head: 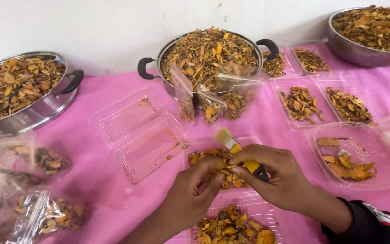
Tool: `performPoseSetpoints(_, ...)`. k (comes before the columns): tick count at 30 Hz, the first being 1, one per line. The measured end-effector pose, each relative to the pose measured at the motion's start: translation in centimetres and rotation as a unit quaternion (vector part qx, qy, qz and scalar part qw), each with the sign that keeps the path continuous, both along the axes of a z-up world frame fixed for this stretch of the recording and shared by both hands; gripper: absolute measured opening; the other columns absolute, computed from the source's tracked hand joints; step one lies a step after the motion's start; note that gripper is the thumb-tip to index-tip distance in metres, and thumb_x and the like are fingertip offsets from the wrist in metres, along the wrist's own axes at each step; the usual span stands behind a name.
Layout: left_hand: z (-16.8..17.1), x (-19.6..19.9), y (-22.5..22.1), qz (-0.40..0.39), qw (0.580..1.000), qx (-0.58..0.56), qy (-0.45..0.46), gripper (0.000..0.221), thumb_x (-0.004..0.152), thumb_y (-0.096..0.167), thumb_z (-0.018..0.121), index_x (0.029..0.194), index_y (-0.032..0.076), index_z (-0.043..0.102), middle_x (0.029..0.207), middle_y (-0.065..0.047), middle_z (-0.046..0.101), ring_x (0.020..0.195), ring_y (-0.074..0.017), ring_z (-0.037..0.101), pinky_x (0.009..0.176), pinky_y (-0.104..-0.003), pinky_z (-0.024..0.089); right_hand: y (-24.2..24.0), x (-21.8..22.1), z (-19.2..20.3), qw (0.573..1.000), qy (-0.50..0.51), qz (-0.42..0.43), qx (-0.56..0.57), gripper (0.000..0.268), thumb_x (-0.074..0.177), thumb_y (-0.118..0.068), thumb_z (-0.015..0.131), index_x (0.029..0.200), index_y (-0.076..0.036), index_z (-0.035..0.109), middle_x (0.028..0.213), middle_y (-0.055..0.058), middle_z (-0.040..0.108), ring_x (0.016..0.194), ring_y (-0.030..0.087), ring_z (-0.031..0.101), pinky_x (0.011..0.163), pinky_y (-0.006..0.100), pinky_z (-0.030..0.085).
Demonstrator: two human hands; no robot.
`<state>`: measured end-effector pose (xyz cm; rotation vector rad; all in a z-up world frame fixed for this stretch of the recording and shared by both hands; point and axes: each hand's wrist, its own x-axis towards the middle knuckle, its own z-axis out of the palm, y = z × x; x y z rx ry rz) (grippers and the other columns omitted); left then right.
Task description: Sorting and cleaning dried plant material using a brush and transferring pieces between plastic containers.
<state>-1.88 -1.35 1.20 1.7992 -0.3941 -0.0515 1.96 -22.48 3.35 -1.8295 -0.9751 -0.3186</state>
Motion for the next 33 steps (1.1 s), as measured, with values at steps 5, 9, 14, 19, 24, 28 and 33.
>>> performPoseSetpoints(5, -0.2, 0.1, 0.2, 0.006, 0.985, 0.091, -0.143, 0.03, 0.102, 0.017, 0.058, 0.131, 0.012, 0.054, 0.126, -0.009, 0.07, 0.103, -0.0222, 0.074, 0.088, -0.035, 0.056, -0.1, -0.5, 0.0, 0.998, 0.067, -0.01, 0.002, 0.012, 0.09, -0.01, 0.074, 0.102, -0.009, 0.073, 0.081, -0.002, 0.072, 0.052, 0.004, 0.047, 0.047, 0.019, 0.039)
performPoseSetpoints(9, -0.1, -0.1, 0.3, -0.042, 0.991, 0.061, -0.112, 0.008, 0.104, 0.009, 0.052, 0.1, 0.008, 0.058, 0.083, -0.002, 0.055, 0.074, -0.0158, 0.053, 0.07, -0.031, 0.044, 0.4, -0.6, 0.4, 1.0, 0.024, 0.006, 0.002, 0.012, 0.092, -0.01, 0.071, 0.103, -0.006, 0.071, 0.081, 0.001, 0.071, 0.058, 0.007, 0.055, 0.053, 0.021, 0.045)
performPoseSetpoints(14, -0.2, -0.2, 0.4, -0.027, 0.997, 0.023, -0.064, 0.014, 0.099, 0.006, 0.056, 0.087, 0.013, 0.057, 0.073, 0.004, 0.046, 0.063, -0.0099, 0.039, 0.058, -0.029, 0.035, 0.3, -0.6, -0.2, 0.999, 0.035, -0.011, -0.01, 0.015, 0.09, -0.012, 0.073, 0.104, -0.008, 0.072, 0.087, -0.001, 0.074, 0.061, 0.006, 0.057, 0.055, 0.02, 0.046)
performPoseSetpoints(19, -1.0, 0.2, 0.2, -0.01, 0.994, -0.105, 0.04, 0.022, 0.097, -0.004, 0.058, 0.081, 0.011, 0.058, 0.07, 0.004, 0.048, 0.061, -0.0067, 0.039, 0.053, -0.025, 0.031, -0.5, -0.7, 0.5, 0.996, -0.059, -0.07, -0.012, 0.018, 0.083, -0.019, 0.08, 0.096, -0.008, 0.073, 0.087, 0.003, 0.08, 0.071, 0.009, 0.076, 0.067, 0.021, 0.062)
performPoseSetpoints(24, -1.6, 1.5, 0.7, 0.041, 0.99, -0.109, 0.084, 0.035, 0.095, -0.005, 0.057, 0.07, 0.016, 0.046, 0.065, 0.004, 0.039, 0.06, -0.0075, 0.033, 0.054, -0.026, 0.026, -2.3, -2.3, 0.7, 0.983, -0.023, -0.094, 0.156, 0.026, 0.095, -0.022, 0.059, 0.103, 0.001, 0.065, 0.083, 0.011, 0.071, 0.057, 0.015, 0.072, 0.057, 0.022, 0.059)
performPoseSetpoints(28, -1.3, 1.7, 0.7, 0.046, 0.972, -0.177, 0.15, 0.029, 0.098, 0.0, 0.061, 0.072, 0.014, 0.057, 0.063, 0.006, 0.041, 0.058, -0.0056, 0.029, 0.052, -0.026, 0.021, -3.5, -2.8, -0.1, 0.996, 0.052, 0.022, 0.072, 0.048, 0.106, -0.047, 0.046, 0.126, -0.005, 0.059, 0.1, 0.014, 0.08, 0.082, 0.019, 0.084, 0.076, 0.029, 0.07)
performPoseSetpoints(33, -1.6, 2.2, 1.0, 0.074, 0.959, -0.191, 0.196, 0.028, 0.091, -0.007, 0.058, 0.07, 0.012, 0.057, 0.065, 0.003, 0.043, 0.062, -0.0083, 0.034, 0.059, -0.026, 0.026, -2.8, -0.6, 0.5, 0.999, -0.04, 0.02, 0.005, 0.031, 0.102, -0.02, 0.046, 0.117, -0.001, 0.066, 0.091, 0.007, 0.079, 0.059, 0.008, 0.071, 0.053, 0.02, 0.062)
